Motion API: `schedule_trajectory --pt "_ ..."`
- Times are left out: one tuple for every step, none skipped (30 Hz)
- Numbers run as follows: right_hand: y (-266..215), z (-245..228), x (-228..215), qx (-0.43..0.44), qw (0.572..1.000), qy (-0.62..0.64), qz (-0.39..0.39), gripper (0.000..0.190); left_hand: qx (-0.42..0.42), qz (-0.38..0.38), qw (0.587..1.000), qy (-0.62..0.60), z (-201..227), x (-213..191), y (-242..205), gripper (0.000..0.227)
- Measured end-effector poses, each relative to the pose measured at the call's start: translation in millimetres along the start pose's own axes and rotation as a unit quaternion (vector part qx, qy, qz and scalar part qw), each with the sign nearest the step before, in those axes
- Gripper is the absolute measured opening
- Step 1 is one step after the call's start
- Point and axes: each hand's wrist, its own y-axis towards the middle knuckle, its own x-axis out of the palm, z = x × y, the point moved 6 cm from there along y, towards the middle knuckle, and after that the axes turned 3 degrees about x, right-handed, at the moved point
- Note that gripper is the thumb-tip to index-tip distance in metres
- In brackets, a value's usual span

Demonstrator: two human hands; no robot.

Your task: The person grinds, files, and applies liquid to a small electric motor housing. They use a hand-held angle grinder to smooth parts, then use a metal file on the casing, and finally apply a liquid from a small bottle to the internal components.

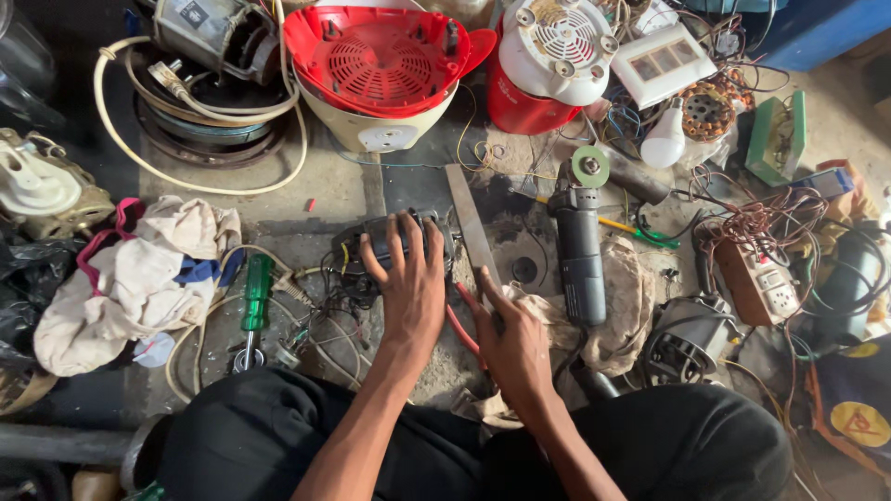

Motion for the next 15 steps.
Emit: schedule_trajectory --pt "-1.8 -1.7 -0.1 -0.015 1.000 0.013 0.004 0.051 -0.002 0.002 1.000 -0.007 -0.9 -0.3 0.4 0.055" --pt "-4.8 -2.9 0.1 -0.030 0.999 0.026 0.008 0.051 -0.005 0.003 1.000 -0.014 -1.5 -0.6 -0.1 0.055" --pt "-5.1 -4.0 0.1 -0.044 0.998 0.038 0.011 0.052 -0.007 0.004 1.000 -0.021 -1.9 -0.5 -0.4 0.055" --pt "-1.0 -2.9 3.9 -0.033 0.999 0.014 0.004 0.051 -0.003 0.002 1.000 -0.017 -2.2 0.2 -1.3 0.055" --pt "6.3 -1.5 7.5 -0.021 1.000 -0.010 -0.004 0.051 0.000 -0.001 1.000 -0.012 -0.7 1.1 -2.0 0.056" --pt "15.5 -0.1 11.1 -0.010 0.999 -0.034 -0.011 0.051 0.004 -0.002 1.000 -0.006 -0.5 2.3 -1.6 0.057" --pt "30.4 -9.9 13.1 -0.077 0.996 -0.028 0.018 0.053 -0.001 0.009 1.000 0.010 -2.5 2.7 -0.2 0.054" --pt "44.5 -18.2 14.6 -0.138 0.989 -0.025 0.048 0.055 -0.003 0.019 1.000 0.021 -0.9 3.0 -0.5 0.051" --pt "47.8 -23.8 14.1 -0.200 0.977 -0.022 0.077 0.057 -0.005 0.029 0.999 0.033 0.6 2.7 -1.8 0.048" --pt "47.9 -16.2 18.4 -0.154 0.986 -0.042 0.052 0.057 -0.004 0.024 0.999 0.026 0.3 3.4 -2.5 0.050" --pt "43.0 -8.6 22.5 -0.108 0.992 -0.062 0.026 0.057 -0.004 0.019 1.000 0.019 -0.9 2.9 -4.2 0.052" --pt "37.5 -1.7 26.4 -0.066 0.995 -0.080 0.000 0.057 -0.006 0.016 1.000 0.014 -2.6 2.1 -4.4 0.053" --pt "17.0 4.5 18.7 -0.073 0.996 -0.049 0.007 0.057 -0.003 0.009 1.000 0.002 -1.4 1.4 -3.9 0.052" --pt "-4.0 9.3 10.6 -0.083 0.996 -0.017 0.012 0.057 -0.002 0.004 1.000 -0.008 -1.0 0.9 -2.1 0.051" --pt "-13.7 15.9 9.7 -0.047 0.998 -0.032 -0.002 0.061 0.000 -0.001 1.000 -0.018 -1.1 0.5 0.0 0.050"
